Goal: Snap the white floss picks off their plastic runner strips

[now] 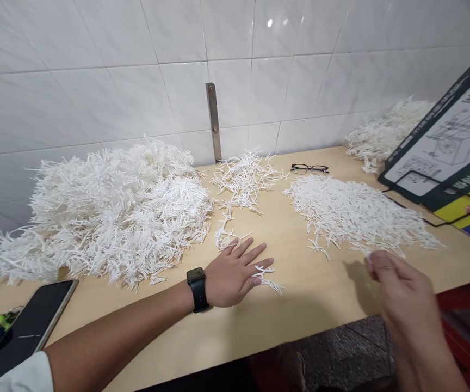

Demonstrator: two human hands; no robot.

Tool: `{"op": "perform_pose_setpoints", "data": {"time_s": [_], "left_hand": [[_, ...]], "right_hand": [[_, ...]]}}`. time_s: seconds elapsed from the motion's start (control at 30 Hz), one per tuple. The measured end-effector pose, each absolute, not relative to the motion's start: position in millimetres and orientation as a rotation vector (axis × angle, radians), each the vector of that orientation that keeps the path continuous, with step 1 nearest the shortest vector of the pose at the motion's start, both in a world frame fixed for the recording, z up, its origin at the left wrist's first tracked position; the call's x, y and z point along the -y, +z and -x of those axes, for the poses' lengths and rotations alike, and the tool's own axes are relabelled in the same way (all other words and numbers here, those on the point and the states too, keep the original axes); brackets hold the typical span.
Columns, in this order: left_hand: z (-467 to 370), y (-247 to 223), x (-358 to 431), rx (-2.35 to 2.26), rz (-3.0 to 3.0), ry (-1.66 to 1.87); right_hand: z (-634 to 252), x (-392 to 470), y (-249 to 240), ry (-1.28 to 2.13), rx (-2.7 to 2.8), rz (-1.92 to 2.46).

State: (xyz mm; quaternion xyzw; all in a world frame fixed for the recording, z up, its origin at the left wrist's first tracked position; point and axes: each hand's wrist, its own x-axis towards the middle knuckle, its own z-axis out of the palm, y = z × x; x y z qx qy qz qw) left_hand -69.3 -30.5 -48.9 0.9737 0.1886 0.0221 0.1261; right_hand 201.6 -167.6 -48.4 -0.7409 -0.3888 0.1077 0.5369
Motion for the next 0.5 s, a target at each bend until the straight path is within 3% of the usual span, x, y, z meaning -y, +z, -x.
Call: {"op": "perform_pose_setpoints", "data": {"time_s": [0.23,0.4,0.5], "left_hand": [[69,-48,30,-0.583,-2.792,0.046],[68,-43,30,-0.586,-2.759,0.036],[68,-40,31,-0.592,-2.745,0.028]], "right_hand": [[-212,151,-51,0.036,1.375,2.04],[-190,132,-65,-0.106,1.251,2.081],[-163,136,-63,0.01,1.23,1.978]]}}
